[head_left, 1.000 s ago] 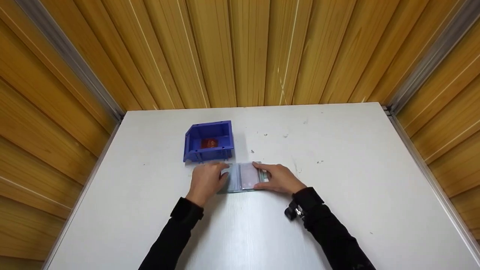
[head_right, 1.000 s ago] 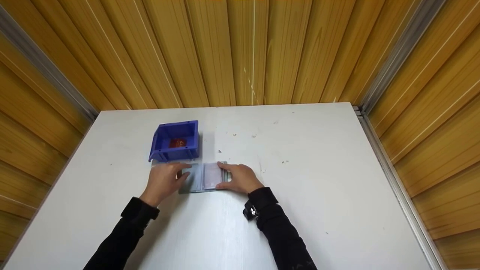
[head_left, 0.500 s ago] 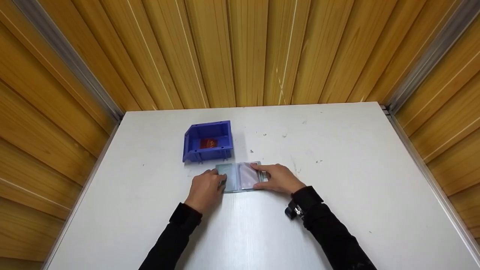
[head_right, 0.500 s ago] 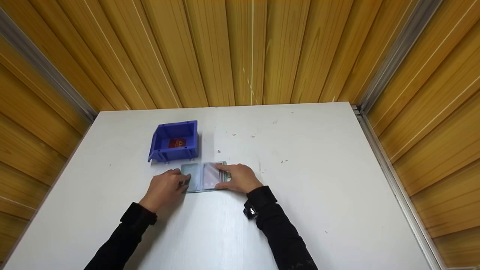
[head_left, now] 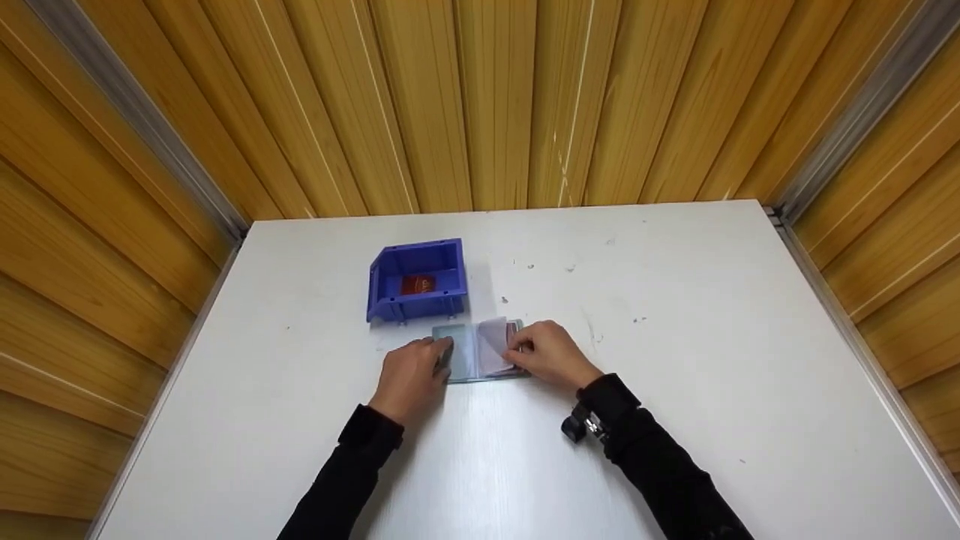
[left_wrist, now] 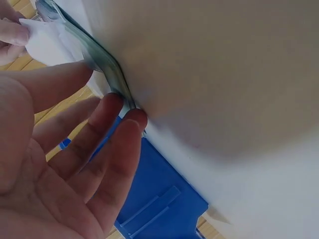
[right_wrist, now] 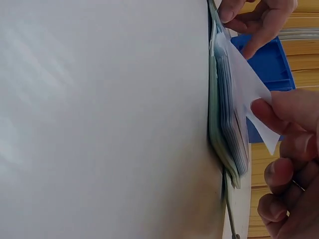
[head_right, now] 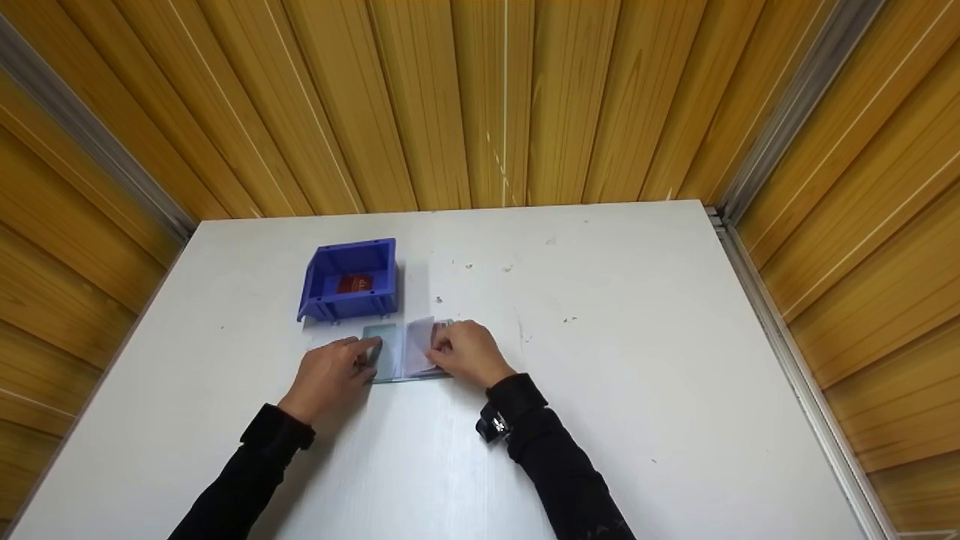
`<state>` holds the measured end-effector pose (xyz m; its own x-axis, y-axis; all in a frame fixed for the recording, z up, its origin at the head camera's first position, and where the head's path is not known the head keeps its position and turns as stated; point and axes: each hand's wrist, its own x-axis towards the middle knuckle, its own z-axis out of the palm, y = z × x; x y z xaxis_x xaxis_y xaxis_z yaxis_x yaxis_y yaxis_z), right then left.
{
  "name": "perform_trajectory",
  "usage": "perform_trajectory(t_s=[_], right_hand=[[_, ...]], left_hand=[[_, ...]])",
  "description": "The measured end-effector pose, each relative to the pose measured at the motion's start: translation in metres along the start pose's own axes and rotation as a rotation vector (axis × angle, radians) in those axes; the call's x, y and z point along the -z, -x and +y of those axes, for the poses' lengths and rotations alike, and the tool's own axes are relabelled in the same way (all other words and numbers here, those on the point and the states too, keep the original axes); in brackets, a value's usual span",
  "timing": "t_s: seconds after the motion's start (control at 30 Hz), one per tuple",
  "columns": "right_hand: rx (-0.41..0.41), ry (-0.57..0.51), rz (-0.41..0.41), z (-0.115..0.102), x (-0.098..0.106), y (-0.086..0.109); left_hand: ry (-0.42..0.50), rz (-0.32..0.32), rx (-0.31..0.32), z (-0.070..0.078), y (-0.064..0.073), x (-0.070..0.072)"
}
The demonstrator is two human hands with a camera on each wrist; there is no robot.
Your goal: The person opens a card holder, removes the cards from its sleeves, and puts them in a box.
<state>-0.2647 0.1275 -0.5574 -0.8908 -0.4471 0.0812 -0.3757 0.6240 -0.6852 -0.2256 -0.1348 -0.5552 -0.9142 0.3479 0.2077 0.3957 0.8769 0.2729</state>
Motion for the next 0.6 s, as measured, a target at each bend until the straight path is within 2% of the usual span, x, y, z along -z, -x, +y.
perform_trajectory(t_s=[0.17, 0.27, 0.43, 0.6], right_hand=[[0.016, -0.064, -0.018, -0.002, -0.005, 0.001], [0.067, -0.064, -0.065, -0.005, -0.011, 0.002], [0.149, 0.088, -0.151, -0.009, -0.018, 0.002], [0.217, 0.21, -0.178, -0.012, -0.02, 0.0]], left_hand=[[-0.015, 0.024, 0.038, -0.001, 0.001, 0.003], [-0.047, 0.102, 0.062, -0.001, 0.001, 0.006], [-0.03, 0.229, 0.083, 0.004, -0.004, 0.011], [-0.013, 0.245, 0.067, 0.009, -0.006, 0.012]])
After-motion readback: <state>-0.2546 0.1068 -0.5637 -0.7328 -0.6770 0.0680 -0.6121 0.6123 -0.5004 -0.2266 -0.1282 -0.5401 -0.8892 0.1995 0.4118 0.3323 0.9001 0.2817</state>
